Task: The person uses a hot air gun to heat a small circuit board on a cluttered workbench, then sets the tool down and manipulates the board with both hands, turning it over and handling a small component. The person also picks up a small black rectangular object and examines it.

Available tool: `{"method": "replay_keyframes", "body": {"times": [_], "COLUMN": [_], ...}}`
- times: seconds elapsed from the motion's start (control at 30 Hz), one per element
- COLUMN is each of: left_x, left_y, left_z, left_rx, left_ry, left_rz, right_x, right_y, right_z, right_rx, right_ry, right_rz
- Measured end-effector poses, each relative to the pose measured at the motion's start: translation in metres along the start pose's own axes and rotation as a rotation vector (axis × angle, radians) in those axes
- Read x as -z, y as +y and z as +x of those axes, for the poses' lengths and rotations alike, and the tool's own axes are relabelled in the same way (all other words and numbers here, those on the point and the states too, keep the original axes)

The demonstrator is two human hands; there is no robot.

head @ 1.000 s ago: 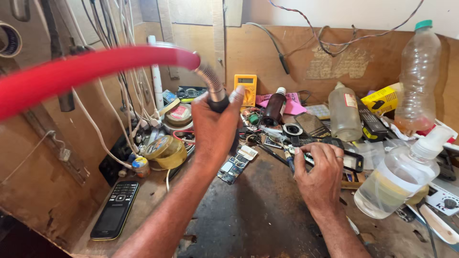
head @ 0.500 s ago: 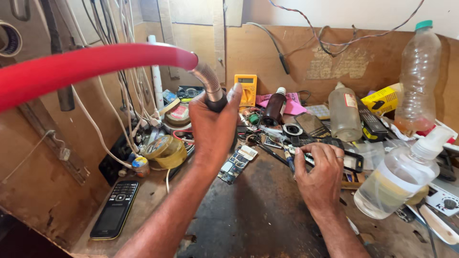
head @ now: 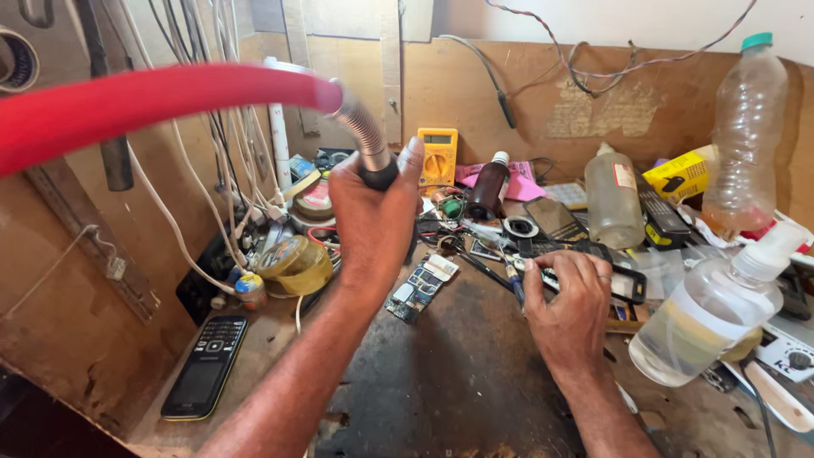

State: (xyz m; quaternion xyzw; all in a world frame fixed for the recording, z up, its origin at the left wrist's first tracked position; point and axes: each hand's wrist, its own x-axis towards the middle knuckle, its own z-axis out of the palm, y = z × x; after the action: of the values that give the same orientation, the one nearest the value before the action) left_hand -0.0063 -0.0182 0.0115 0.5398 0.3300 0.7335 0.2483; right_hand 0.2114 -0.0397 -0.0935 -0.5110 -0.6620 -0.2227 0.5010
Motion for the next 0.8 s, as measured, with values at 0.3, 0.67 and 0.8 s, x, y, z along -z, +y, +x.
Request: {"method": "replay_keyframes", "body": {"times": [0.3,0.67,0.8], "left_x": [-0.0056,-0.0037,-0.0029], "left_y": [-0.0028,-0.0035,-0.0076], "left_z": [-0.0042,-0.0038,-0.0032], "left_rx": [0.083,0.054,0.099], "left_ry": [-0.121,-0.065,-0.146], "left_rz": [0.013,0.005,-0.019], "right_x": [0.0009,-0.0011,-0.0003], "right_y": [-0.0007,-0.0008,-0.0009], "right_z": [-0.0002,0.0013,0.0004], "right_rx": [0.014,0.025,0.025], "right_ry": [0.026,0.037,0.033], "right_rz": [0.007,0.0,0.012]}}
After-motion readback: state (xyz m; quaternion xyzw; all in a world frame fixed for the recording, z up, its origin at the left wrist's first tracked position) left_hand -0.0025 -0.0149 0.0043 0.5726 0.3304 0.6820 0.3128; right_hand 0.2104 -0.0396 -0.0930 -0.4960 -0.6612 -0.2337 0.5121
